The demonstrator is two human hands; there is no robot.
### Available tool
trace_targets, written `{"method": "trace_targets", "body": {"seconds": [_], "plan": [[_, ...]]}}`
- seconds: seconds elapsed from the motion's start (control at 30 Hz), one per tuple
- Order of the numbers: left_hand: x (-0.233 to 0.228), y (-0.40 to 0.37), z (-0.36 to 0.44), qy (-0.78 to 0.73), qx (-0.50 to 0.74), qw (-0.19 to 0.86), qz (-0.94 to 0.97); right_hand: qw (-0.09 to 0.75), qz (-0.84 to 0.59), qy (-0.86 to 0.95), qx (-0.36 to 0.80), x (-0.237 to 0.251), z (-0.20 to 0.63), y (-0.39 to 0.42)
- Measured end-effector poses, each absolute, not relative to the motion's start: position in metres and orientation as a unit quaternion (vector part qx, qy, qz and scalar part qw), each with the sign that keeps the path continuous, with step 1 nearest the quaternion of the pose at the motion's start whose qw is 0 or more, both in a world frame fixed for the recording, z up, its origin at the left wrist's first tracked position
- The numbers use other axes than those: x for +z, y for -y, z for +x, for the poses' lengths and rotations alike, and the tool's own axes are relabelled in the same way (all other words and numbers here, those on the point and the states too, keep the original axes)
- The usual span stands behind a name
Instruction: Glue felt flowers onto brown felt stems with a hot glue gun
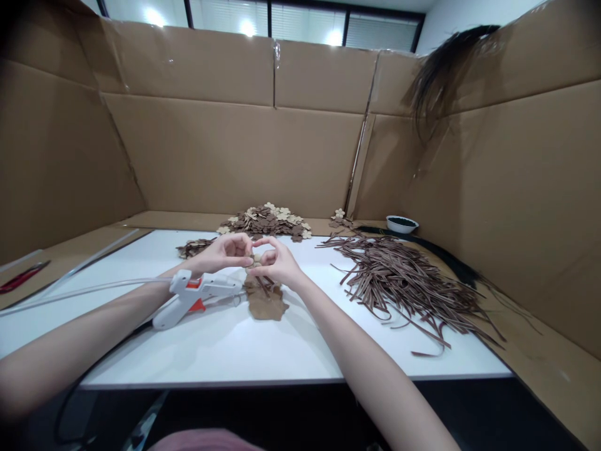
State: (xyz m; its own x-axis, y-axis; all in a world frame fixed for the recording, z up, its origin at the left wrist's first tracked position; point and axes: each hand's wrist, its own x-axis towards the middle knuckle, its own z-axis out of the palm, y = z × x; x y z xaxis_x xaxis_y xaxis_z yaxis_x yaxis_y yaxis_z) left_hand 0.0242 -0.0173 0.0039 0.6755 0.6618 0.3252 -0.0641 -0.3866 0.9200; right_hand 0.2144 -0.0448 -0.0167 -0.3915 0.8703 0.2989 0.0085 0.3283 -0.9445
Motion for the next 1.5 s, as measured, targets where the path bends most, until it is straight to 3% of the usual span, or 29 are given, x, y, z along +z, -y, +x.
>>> {"method": "trace_targets", "body": {"seconds": [0.7, 1.0, 1.5], "plan": [[0.0104, 0.0259, 0.0236, -0.211, 0.336, 0.526, 0.752, 0.449, -0.329, 0.674, 0.486, -0.0151, 0.213, 0.047], [0.0075, 0.0221, 0.0232, -0.238, 0.369, 0.444, 0.781, 0.464, -0.343, 0.668, 0.47, -0.0164, 0.2139, 0.0434], [0.007, 0.0196, 0.02, -0.22, 0.385, 0.466, 0.765, 0.461, -0.348, 0.646, 0.498, -0.0146, 0.2117, 0.0462]]}}
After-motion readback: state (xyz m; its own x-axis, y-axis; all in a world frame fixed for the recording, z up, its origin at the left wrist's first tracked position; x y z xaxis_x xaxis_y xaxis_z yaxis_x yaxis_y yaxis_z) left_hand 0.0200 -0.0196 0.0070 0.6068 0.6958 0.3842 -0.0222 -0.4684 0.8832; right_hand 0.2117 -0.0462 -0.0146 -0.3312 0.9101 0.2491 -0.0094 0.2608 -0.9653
